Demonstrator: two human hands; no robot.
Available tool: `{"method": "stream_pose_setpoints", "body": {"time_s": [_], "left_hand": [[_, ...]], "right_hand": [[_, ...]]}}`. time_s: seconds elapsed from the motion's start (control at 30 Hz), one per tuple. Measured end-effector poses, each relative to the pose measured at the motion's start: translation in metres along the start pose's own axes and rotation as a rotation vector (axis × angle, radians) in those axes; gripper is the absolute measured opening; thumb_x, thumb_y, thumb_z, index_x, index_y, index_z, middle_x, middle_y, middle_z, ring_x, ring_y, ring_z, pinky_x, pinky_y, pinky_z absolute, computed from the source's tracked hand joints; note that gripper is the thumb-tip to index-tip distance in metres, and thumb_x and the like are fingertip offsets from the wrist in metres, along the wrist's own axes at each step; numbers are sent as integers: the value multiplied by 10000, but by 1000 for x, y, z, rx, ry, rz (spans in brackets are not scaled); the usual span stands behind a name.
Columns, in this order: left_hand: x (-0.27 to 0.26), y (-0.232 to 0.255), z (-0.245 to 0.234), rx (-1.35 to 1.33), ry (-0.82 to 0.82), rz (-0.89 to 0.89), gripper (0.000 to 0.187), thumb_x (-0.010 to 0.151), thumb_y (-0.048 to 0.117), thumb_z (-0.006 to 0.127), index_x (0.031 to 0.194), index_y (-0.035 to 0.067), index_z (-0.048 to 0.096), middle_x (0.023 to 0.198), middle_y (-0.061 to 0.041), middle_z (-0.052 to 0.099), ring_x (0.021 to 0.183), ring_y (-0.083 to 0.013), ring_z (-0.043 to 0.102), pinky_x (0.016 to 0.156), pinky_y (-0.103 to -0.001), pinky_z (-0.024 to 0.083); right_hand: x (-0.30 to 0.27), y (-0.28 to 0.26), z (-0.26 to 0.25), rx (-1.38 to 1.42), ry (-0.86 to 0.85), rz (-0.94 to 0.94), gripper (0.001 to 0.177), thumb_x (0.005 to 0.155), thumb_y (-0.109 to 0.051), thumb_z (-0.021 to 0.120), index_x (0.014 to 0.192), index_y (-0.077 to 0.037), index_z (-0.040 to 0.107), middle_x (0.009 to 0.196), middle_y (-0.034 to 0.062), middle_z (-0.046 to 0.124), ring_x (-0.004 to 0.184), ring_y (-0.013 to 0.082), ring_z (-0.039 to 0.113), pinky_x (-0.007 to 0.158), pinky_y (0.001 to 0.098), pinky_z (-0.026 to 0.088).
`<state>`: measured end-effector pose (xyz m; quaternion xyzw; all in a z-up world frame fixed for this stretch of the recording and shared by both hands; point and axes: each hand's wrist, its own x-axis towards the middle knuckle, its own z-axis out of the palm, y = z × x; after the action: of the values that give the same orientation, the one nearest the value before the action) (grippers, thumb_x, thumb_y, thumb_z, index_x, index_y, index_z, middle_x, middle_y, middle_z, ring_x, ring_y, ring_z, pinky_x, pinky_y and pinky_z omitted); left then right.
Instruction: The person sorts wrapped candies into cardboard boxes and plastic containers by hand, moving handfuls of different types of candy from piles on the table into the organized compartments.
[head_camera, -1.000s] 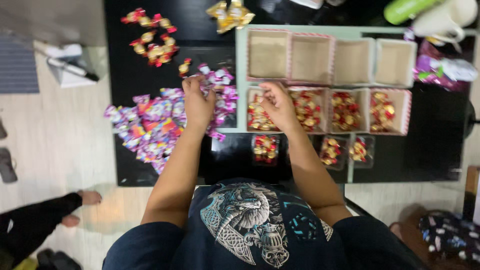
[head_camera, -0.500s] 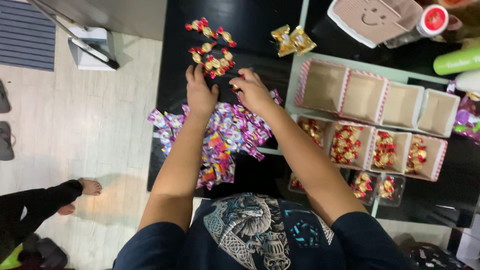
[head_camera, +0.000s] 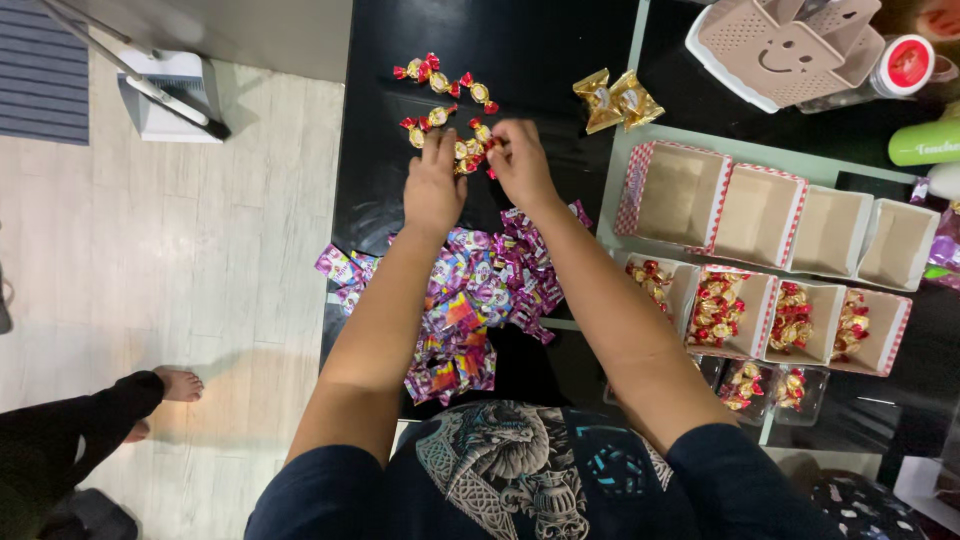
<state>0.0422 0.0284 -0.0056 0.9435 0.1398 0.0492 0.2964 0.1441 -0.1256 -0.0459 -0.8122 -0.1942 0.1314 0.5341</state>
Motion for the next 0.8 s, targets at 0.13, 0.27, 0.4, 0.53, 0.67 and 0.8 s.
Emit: {"method": "stream_pose_setpoints", "body": {"time_s": [0.13,0.27,0.4,0.53,0.67,0.8], "left_hand": [[-1,-7,10,-23,18,47,714,820,90,779,1462,91,468,1395,-153,503,1048,-403,615,881,-467,544],[1,-12,21,-89,-5,74,488,852,61,705,1312,57,543,1279,-176,535,980,-404,655,834,-485,550],[2,-10,25,-119,-22,51,262,915,76,647,1167,44,584,1175,-197,555,917,-420,676,794,-503,556],[-2,-1,24,-140,-43,34,204,928,88,639,1123,56,588,1144,-198,564,919,-427,672,796,-508,554],[-8,8,22,-289,41,0,207,895,32,643,1098,58,609,1115,-215,589,919,-457,657,782,-525,538],[-12,12,27,-446,137,58,245,845,-18,659,1080,39,621,1061,-216,630,959,-457,656,812,-496,539]], "right_hand": [[4,-35,1,-260,-99,-208,684,746,-39,795,1375,-98,530,1298,204,478,1136,371,580,947,428,535],[2,-56,9,-531,-180,-129,890,535,-103,922,1338,-146,541,1399,265,371,1135,530,490,908,542,475],[-5,-44,16,-506,-142,-114,507,710,-55,833,1162,-178,641,1292,170,474,1104,438,555,911,478,529],[-14,-27,13,-434,-106,-154,392,758,-42,819,1095,-138,643,1190,156,509,1051,421,573,872,484,519],[-19,-17,6,-379,-98,-185,357,750,-27,806,1043,-99,615,1129,168,518,1010,405,583,831,462,509],[-24,-4,1,-264,-34,-216,290,766,14,752,1005,-77,614,1090,142,550,1024,344,611,851,401,526]]}}
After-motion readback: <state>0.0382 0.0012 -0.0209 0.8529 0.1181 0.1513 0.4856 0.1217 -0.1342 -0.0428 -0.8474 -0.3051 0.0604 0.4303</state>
